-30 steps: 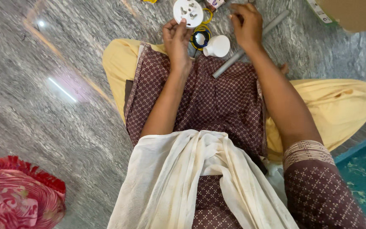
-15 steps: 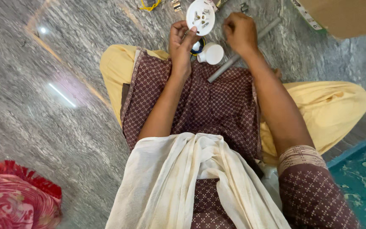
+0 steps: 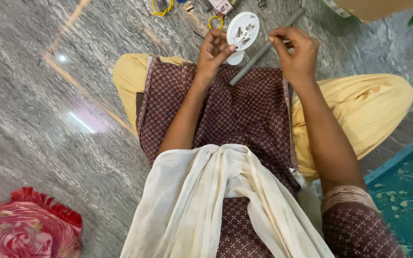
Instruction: The person sits on the floor and assembles a small electrical fixture. They attach a white circular component to a gray pipe, then handle and tie yellow wires, and finally place the assembled parts into a cardboard box.
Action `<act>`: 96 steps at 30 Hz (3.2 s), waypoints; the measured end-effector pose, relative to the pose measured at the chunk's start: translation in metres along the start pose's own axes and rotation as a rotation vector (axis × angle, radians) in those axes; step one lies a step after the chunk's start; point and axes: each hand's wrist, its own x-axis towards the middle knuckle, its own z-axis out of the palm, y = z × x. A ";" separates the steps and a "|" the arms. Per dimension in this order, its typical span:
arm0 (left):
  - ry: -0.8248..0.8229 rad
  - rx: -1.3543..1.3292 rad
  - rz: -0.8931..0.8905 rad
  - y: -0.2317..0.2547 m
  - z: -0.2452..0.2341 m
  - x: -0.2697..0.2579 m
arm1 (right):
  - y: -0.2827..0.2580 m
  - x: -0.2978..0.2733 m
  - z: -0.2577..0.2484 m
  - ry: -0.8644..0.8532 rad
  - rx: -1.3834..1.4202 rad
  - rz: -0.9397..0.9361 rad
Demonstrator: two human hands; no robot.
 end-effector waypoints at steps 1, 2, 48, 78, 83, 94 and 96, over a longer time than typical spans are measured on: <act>-0.005 -0.011 -0.005 0.001 0.000 -0.002 | 0.001 -0.001 0.002 -0.006 -0.009 -0.021; -0.010 -0.023 -0.011 0.002 -0.001 -0.004 | 0.003 0.000 0.004 -0.011 -0.017 -0.043; -0.173 0.271 0.095 -0.012 -0.003 0.003 | 0.024 0.010 0.029 -0.038 -0.067 -0.035; -0.121 0.170 0.047 -0.025 -0.005 0.003 | 0.054 0.005 0.046 -0.161 0.483 0.358; -0.134 0.183 0.049 -0.024 -0.006 0.003 | 0.059 0.001 0.051 -0.172 0.398 0.305; -0.118 0.176 0.082 -0.022 -0.002 0.004 | 0.064 0.002 0.049 -0.188 0.451 0.375; -0.102 0.187 0.090 -0.022 -0.002 0.004 | 0.061 0.004 0.048 -0.206 0.463 0.290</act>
